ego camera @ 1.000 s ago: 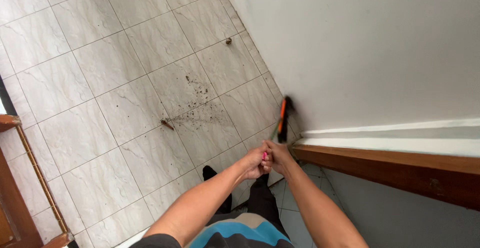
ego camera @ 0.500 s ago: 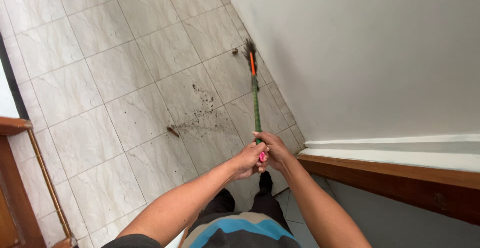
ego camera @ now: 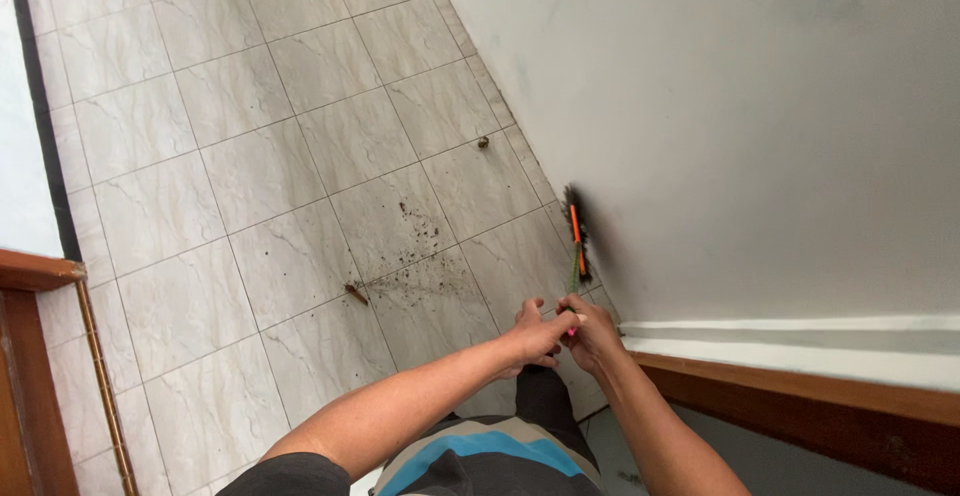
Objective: The person sweeps debris and dust on a tiled floor using a broom, moving the pile toward a doorway.
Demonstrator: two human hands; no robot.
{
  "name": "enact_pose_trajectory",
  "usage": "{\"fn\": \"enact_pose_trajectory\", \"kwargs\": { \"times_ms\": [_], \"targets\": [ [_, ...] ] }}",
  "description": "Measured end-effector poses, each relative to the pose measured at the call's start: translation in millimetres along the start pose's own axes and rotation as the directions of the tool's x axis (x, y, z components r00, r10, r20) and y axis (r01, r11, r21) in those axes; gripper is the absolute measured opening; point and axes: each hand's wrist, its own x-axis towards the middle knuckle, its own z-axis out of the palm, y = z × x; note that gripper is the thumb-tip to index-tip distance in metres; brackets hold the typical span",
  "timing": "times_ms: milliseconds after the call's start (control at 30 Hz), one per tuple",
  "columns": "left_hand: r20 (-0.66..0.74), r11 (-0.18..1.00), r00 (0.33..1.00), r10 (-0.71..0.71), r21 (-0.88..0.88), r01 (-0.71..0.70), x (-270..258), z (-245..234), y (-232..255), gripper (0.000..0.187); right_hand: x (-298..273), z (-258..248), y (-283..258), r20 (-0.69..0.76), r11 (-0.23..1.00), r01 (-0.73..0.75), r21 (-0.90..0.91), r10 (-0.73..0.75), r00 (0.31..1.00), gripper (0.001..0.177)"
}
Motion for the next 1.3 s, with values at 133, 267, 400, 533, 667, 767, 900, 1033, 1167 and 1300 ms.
{"fn": "enact_pose_trajectory", "kwargs": {
  "times_ms": [133,267,400,533,667,767,900,1033,1167,1300],
  "targets": [
    [0.229,0.970,0.973,-0.009,-0.234,0.064,35.5,-13.1,16.7,0.095,56.3,3.2,-14.9,0.186,1.000,-0.026,0.016,0.023,0.982,0.005],
    [-0.028,0.952,0.999,-0.023,-0.305,0.013,84.4,-21.2,33.2,0.085,108.3,32.1,-52.7,0.282,0.984,-0.110,-0.140,0.146,0.948,0.005],
    [-0.217,0.935,0.974,0.070,-0.327,-0.140,124.6,-23.8,52.4,0.081,145.8,60.7,-87.5,0.396,0.966,-0.235,-0.106,0.258,0.881,0.008],
    [-0.286,0.924,0.946,0.153,-0.298,-0.240,141.1,-6.2,78.6,0.085,147.6,51.6,-128.9,0.366,0.963,-0.262,-0.055,0.264,0.892,0.016],
    [-0.246,0.924,0.938,0.244,-0.236,-0.302,134.7,18.0,106.3,0.084,125.8,32.8,-167.3,0.330,0.979,-0.190,-0.071,0.203,0.922,0.015],
    [-0.210,0.944,0.956,0.204,-0.216,-0.249,134.1,28.7,114.2,0.085,125.1,23.4,-188.6,0.294,0.967,-0.185,-0.177,0.232,0.927,0.015],
    [-0.208,0.944,0.967,0.145,-0.264,-0.198,170.2,5.0,122.3,0.080,165.5,42.5,-200.5,0.299,0.933,-0.236,-0.273,0.316,0.901,0.018],
    [-0.374,0.868,0.926,0.062,-0.437,-0.235,197.7,-30.3,127.4,0.074,212.1,93.2,-189.5,0.301,0.905,-0.352,-0.239,0.414,0.859,0.013],
    [-0.463,0.890,0.886,-0.011,-0.408,-0.202,186.2,-68.6,131.5,0.076,241.4,139.8,-165.4,0.363,0.899,-0.343,-0.272,0.426,0.828,0.014],
    [-0.537,0.937,0.839,0.086,-0.243,-0.252,171.5,-84.7,138.5,0.083,248.2,159.4,-155.9,0.461,0.931,-0.339,-0.135,0.362,0.811,0.009]
  ]
}}
